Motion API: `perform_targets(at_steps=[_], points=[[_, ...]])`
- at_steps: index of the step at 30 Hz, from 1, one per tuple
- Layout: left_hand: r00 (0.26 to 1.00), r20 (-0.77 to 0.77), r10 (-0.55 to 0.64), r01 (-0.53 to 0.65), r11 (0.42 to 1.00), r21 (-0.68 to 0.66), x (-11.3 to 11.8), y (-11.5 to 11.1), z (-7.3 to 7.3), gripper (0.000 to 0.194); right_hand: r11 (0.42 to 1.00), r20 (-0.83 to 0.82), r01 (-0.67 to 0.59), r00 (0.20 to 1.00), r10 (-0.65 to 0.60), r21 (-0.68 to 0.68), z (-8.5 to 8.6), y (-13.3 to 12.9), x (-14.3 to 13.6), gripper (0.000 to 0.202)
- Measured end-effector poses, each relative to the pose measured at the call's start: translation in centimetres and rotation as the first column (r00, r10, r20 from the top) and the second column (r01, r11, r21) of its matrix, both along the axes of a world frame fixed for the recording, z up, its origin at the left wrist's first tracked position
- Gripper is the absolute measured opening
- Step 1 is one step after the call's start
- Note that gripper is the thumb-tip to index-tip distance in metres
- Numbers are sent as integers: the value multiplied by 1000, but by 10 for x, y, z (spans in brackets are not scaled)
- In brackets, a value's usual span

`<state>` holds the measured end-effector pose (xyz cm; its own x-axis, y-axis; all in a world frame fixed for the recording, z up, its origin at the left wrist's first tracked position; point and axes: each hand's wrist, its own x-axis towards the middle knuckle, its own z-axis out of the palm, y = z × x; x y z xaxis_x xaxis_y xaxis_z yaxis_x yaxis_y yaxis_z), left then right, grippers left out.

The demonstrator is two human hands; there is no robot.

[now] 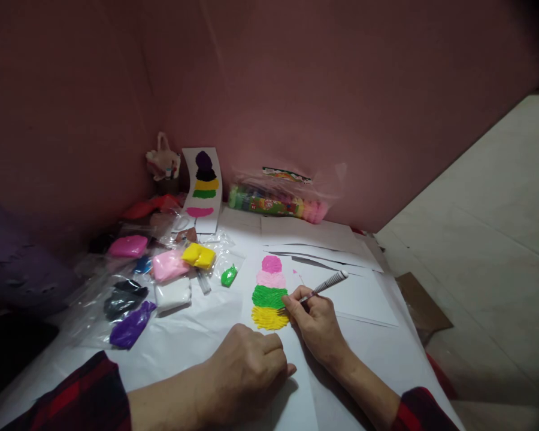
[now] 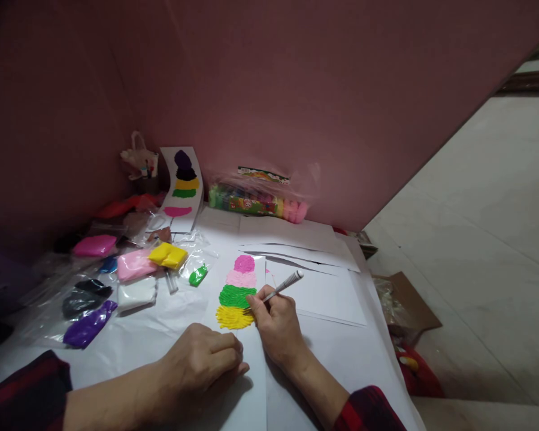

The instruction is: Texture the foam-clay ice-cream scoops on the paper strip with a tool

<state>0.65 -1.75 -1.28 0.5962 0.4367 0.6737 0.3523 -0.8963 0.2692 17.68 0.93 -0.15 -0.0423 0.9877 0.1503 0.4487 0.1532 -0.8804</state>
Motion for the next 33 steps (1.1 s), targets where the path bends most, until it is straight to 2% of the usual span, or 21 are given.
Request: perform_targets(at_steps=[16, 21, 26, 33], points=[[1000, -23, -5, 5, 1000, -2, -1, -1, 1, 30, 985, 46, 80, 995, -88, 151, -1, -2, 3, 38], [1000, -22, -8, 8, 1000, -16, -1, 0, 1, 30, 980, -27, 137, 991, -134, 147, -4, -2, 7, 36], [1000, -3, -1, 1, 1000, 4, 0, 0, 1, 30, 991, -114, 84, 991, -73, 101, -3, -4, 7, 36], [1000, -4, 9, -9, 1000, 13, 0, 1, 2, 31, 993, -32, 12, 999, -8, 117, -1, -5, 3, 38]])
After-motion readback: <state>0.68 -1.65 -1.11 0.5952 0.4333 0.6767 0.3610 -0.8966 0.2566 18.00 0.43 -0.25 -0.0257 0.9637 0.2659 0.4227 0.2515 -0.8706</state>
